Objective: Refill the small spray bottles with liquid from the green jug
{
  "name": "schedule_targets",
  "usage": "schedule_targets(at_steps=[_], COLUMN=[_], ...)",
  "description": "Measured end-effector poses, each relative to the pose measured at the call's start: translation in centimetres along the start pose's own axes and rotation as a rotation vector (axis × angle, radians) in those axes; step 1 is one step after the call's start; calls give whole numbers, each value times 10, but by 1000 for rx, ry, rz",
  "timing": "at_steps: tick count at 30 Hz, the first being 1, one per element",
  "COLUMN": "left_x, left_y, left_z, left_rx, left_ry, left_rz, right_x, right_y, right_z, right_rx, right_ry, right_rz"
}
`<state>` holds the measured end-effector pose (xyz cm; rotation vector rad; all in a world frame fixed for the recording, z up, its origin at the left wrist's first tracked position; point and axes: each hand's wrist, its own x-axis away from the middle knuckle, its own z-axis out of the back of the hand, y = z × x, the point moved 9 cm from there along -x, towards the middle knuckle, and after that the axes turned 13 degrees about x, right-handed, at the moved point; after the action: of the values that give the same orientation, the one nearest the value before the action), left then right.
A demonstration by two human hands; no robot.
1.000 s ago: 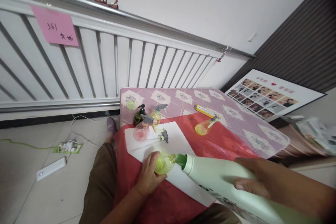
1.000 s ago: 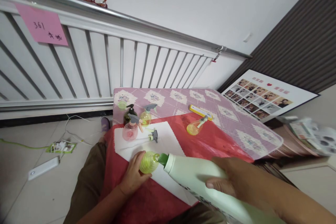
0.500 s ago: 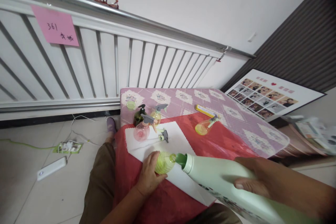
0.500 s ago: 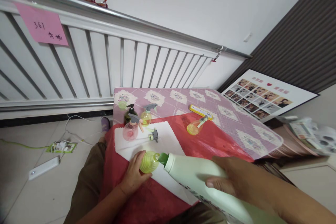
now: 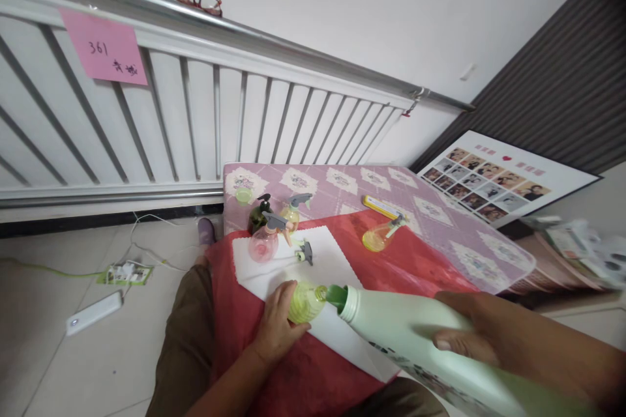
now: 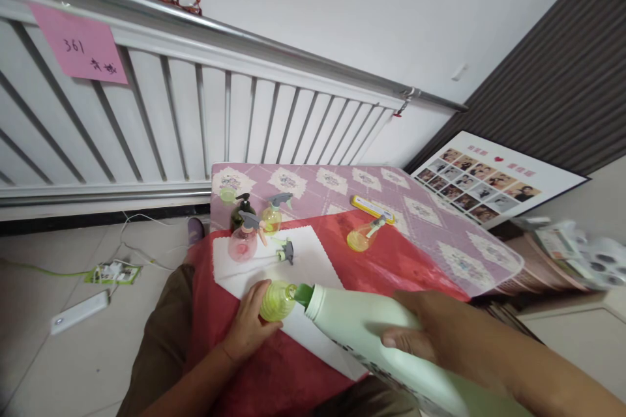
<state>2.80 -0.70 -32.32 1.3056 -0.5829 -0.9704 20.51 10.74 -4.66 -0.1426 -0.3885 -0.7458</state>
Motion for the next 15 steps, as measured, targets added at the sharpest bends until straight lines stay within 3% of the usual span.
schedule_targets(at_steps=[4,15], left_x=[0,0], left_y=[0,1], left_z=[0,0], left_rx=[-7,-17], left_ry=[-1,-8], left_rz=[7,3], right_x=[1,0], right_y=[-2,-6], right_z=[-11,-2], right_rx=[-83,-86], right_ry=[-185,-135], right_rz=[32,35])
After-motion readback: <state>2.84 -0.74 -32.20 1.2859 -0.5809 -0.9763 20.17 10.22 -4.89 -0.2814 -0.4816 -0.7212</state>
